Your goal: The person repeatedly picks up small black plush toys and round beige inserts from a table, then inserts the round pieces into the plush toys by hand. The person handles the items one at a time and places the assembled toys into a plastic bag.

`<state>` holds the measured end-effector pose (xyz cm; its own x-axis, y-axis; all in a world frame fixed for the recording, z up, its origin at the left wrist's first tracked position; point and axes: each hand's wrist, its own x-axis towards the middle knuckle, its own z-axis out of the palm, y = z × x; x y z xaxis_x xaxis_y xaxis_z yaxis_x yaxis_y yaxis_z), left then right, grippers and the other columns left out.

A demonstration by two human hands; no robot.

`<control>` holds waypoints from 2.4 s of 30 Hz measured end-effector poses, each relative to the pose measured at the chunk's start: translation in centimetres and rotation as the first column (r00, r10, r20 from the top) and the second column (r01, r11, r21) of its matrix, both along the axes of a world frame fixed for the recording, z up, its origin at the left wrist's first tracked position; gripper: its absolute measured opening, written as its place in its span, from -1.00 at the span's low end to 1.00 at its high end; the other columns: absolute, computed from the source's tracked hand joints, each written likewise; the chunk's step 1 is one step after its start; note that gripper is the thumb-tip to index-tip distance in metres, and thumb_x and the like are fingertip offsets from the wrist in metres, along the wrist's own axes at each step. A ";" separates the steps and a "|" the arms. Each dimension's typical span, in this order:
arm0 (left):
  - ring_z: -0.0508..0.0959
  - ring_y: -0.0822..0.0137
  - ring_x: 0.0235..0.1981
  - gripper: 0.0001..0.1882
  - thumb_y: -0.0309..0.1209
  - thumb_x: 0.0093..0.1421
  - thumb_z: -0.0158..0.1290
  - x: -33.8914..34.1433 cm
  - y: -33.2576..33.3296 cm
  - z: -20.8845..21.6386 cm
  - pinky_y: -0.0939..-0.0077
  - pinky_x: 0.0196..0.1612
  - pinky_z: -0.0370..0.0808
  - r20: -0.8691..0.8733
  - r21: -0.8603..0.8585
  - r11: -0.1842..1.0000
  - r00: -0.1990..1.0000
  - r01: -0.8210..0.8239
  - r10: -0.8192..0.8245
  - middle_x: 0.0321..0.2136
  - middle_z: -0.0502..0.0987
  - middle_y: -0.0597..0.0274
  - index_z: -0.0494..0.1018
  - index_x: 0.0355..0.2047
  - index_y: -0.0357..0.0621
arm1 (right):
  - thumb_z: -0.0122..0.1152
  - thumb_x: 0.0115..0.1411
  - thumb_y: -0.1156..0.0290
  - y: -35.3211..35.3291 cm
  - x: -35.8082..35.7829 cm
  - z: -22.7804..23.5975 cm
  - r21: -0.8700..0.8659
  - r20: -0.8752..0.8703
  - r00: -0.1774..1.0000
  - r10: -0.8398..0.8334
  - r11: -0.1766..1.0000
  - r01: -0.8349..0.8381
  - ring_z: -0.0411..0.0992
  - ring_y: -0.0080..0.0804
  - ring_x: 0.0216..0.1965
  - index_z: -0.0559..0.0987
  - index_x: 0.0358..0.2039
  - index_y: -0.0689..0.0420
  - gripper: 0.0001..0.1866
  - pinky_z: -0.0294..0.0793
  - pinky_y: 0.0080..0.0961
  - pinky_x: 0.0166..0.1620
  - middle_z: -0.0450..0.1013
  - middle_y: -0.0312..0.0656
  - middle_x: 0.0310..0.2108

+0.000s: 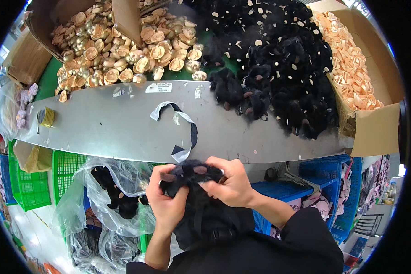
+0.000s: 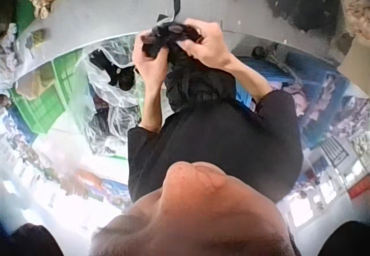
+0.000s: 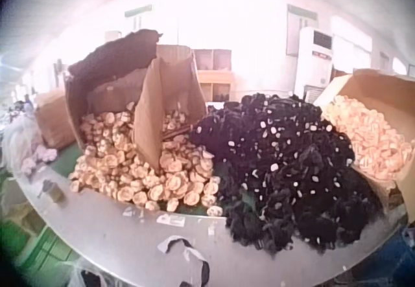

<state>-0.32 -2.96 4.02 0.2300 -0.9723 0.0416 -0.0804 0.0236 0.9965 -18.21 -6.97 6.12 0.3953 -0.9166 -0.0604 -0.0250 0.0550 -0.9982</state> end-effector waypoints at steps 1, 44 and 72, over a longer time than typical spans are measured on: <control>0.54 0.42 -0.26 -0.65 -0.71 -0.01 0.11 0.1 -0.1 0.1 0.56 -0.09 0.46 0.076 0.017 1.000 0.997 -0.012 0.011 -0.30 0.55 0.24 0.46 -0.16 -0.26 | 0.29 0.23 0.50 0.3 0.1 0.1 0.047 0.042 0.999 0.020 0.999 -0.022 0.43 -0.69 -0.59 0.58 -0.19 0.30 -0.81 0.42 -0.68 -0.53 0.47 -0.30 -0.58; 0.63 0.25 -0.07 -0.54 -0.41 0.34 0.08 0.2 2.2 0.6 0.31 0.03 0.60 -0.717 0.414 0.908 0.593 -0.061 0.367 0.00 0.56 0.12 0.36 0.20 -0.30 | 0.00 0.40 0.53 3.6 -0.4 -0.2 0.310 0.436 0.864 -0.253 0.943 0.120 0.30 -0.64 -0.46 0.27 0.07 0.16 -0.73 0.34 -0.68 -0.42 0.33 -0.13 -0.05; 0.67 0.21 -0.12 -0.57 -0.29 0.38 0.11 -0.1 3.8 2.4 0.34 -0.07 0.65 -0.577 0.308 0.951 0.786 -0.041 0.221 -0.05 0.61 0.05 0.39 0.14 -0.30 | 0.17 0.37 0.45 2.5 2.5 0.2 -0.104 0.154 0.988 -0.013 0.994 0.029 0.52 -0.62 -0.40 0.43 0.00 0.27 -0.74 0.53 -0.65 -0.28 0.53 -0.21 -0.35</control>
<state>-0.46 0.81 6.43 0.2464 -0.8826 -0.4005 0.5506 -0.2126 0.8073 -15.75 -4.44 6.35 0.3728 -0.9229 0.0964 0.1283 -0.0516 -0.9904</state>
